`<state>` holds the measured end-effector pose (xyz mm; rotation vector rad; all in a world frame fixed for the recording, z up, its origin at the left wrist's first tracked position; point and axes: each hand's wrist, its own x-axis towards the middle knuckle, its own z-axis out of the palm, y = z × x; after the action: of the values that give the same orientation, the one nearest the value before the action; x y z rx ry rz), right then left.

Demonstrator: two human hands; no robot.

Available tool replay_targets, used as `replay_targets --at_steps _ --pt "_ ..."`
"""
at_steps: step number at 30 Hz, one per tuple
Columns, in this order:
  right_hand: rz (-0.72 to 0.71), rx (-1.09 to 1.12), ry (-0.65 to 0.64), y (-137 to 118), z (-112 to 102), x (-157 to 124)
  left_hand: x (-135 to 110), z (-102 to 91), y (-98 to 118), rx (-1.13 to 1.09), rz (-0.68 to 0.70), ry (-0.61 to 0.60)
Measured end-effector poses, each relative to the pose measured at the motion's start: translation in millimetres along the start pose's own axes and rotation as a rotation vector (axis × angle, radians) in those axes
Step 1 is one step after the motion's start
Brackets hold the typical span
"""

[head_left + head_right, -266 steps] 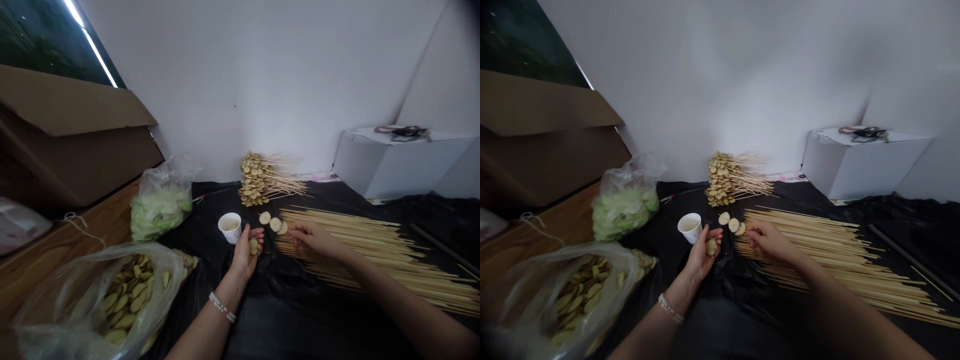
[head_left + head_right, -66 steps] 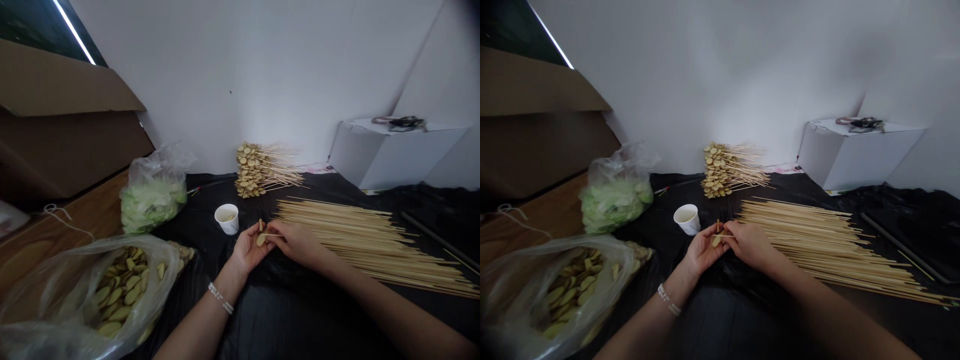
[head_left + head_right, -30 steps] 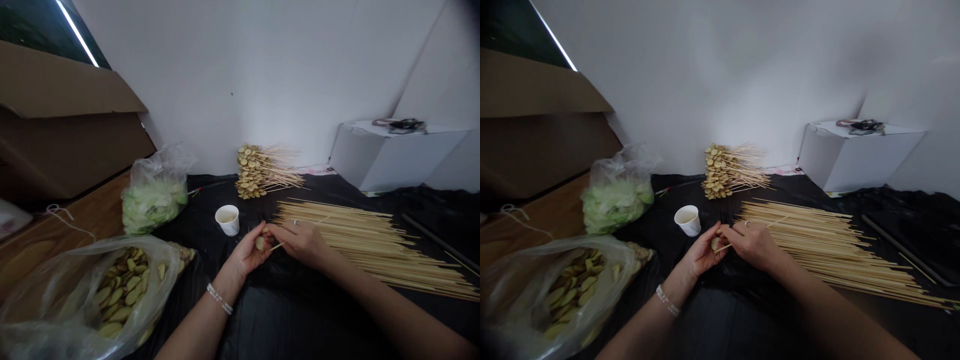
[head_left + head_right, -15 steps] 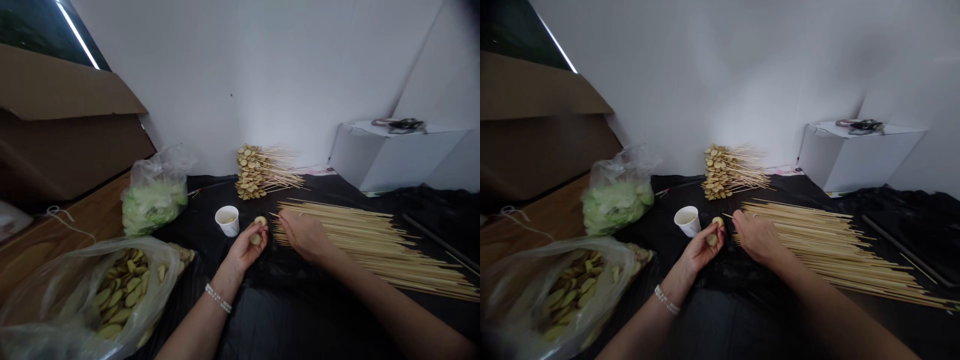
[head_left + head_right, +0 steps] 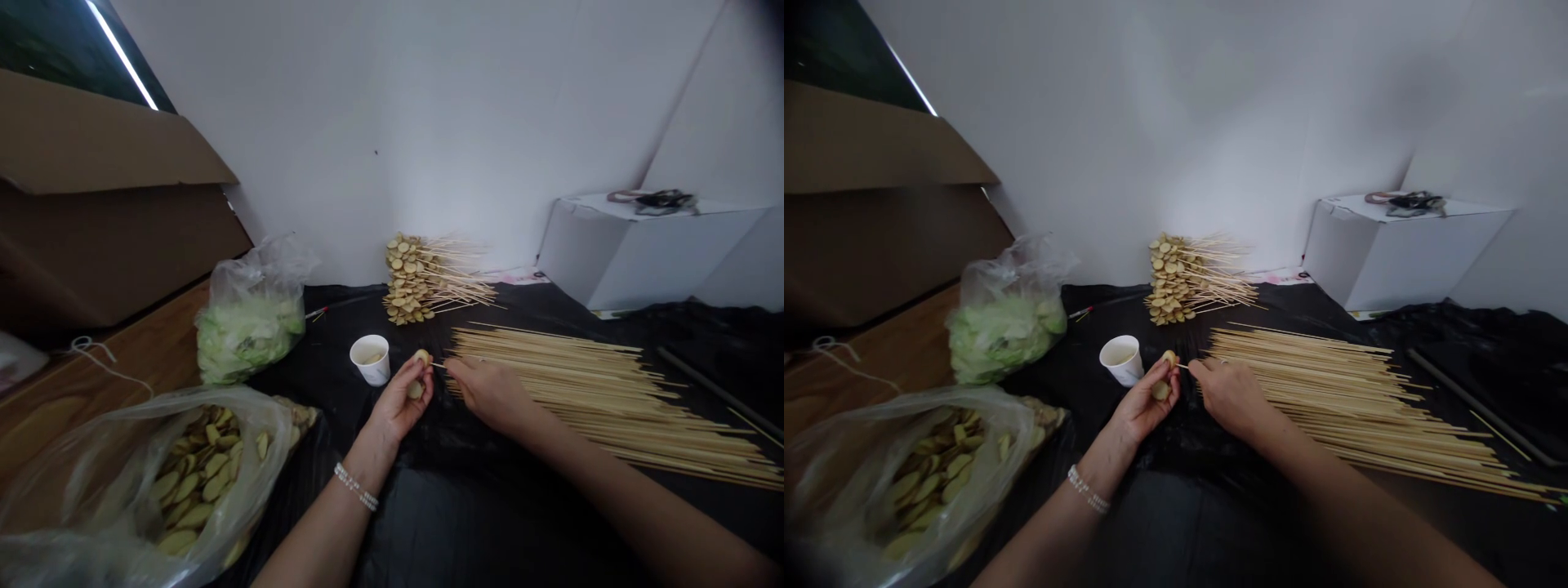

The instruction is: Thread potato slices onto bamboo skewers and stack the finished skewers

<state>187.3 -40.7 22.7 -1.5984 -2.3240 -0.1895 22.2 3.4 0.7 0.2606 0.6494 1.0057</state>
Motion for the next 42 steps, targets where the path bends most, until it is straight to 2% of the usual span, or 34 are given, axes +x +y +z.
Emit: replay_targets --at_steps 7,22,29,36,42 --pt "0.026 0.047 -0.045 -2.0 1.4 0.8 0.3 0.6 -1.0 0.002 0.009 -0.009" --pt "0.075 0.052 -0.100 -5.3 0.7 0.9 -0.2 1.7 -10.0 0.103 0.120 0.026" --pt "-0.002 -0.051 -0.064 -6.8 3.7 -1.5 -2.6 4.8 -10.2 0.128 0.115 0.054" --pt "0.061 0.007 -0.060 -3.4 5.3 1.1 -2.1 4.5 -10.1 0.106 0.080 0.050" --pt "0.056 0.100 0.023 1.6 5.9 1.8 0.7 4.1 -6.7 0.083 0.170 0.107"
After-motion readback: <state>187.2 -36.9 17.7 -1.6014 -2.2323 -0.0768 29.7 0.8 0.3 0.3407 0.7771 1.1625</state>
